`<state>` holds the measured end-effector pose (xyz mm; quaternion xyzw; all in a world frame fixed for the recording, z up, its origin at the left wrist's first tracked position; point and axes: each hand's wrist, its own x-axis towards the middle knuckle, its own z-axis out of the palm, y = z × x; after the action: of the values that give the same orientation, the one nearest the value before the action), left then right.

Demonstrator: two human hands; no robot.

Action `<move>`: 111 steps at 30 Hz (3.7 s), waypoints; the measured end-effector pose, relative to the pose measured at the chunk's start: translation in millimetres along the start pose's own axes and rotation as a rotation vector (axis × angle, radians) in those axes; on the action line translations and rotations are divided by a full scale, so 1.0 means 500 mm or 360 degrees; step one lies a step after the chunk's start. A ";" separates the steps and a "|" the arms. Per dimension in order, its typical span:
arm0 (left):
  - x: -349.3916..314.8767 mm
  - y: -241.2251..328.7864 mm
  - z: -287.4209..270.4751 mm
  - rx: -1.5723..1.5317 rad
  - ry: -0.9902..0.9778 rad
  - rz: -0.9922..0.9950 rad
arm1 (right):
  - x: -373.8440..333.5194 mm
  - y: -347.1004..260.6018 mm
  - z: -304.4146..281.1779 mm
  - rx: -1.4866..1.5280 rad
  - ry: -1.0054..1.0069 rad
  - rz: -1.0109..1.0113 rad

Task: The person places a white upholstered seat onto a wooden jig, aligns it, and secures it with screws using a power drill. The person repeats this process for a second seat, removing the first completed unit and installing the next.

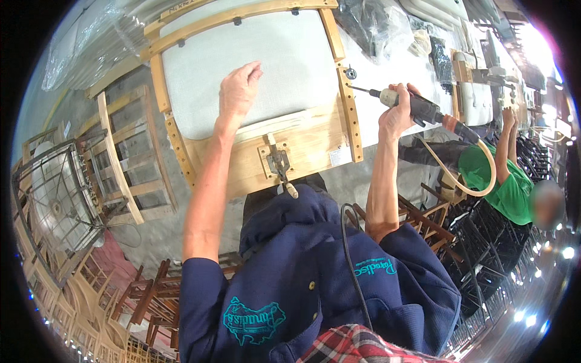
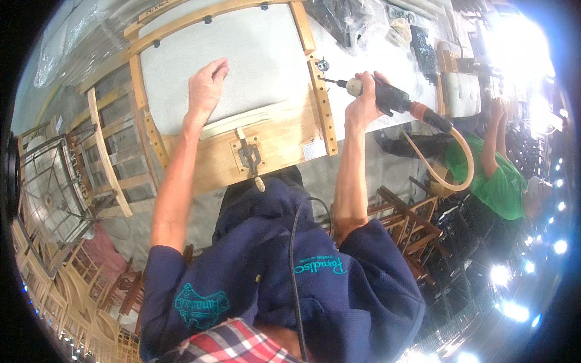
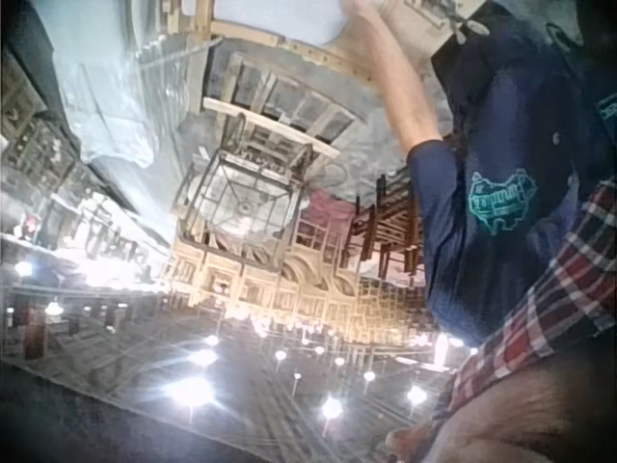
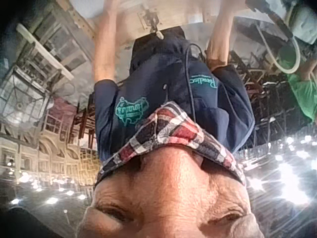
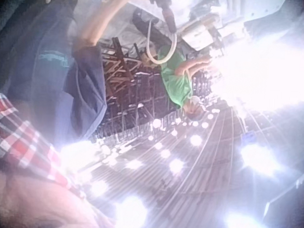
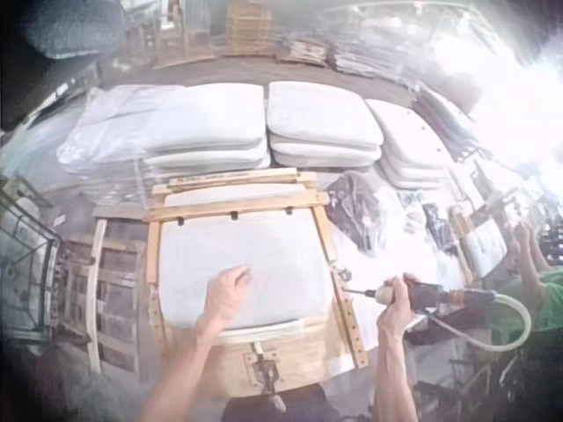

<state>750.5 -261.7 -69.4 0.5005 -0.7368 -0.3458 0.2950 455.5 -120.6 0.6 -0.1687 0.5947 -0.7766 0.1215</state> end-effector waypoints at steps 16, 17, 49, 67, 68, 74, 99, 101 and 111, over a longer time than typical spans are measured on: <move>-0.023 0.033 -0.017 -0.0234 0.0145 -0.0230 | -0.004 0.051 -0.064 -0.0255 0.0114 -0.0088; -0.033 0.052 -0.016 -0.0286 0.0166 -0.0318 | -0.006 0.033 -0.054 -0.0233 0.0123 -0.0073; -0.103 0.139 0.064 -0.2969 -0.0042 -0.1398 | -0.179 -0.132 0.147 0.0403 -0.0700 0.0002; -0.086 0.168 0.083 -0.3371 0.0101 -0.1321 | -0.167 -0.134 0.187 0.0548 -0.0695 -0.0165; -0.085 0.172 0.081 -0.3365 0.0145 -0.1316 | -0.167 -0.135 0.194 0.0524 -0.0699 -0.0194; -0.055 0.161 0.073 -0.3277 0.0206 -0.1226 | -0.154 -0.128 0.227 0.0489 -0.0885 -0.0165; 0.206 -0.077 -0.060 0.0386 0.0225 0.0142 | -0.063 -0.033 0.391 0.0540 -0.1133 -0.0178; 0.234 -0.106 -0.055 0.0589 0.0380 0.0333 | -0.066 -0.024 0.421 0.0554 -0.1175 -0.0214; 0.288 -0.153 -0.020 0.0613 0.0540 0.0422 | -0.047 0.058 0.520 0.0212 -0.1250 -0.0546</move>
<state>752.4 -419.4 -112.5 0.4972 -0.7880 -0.0693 0.3564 582.6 -348.6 31.3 -0.5395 0.4153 -0.6992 0.2184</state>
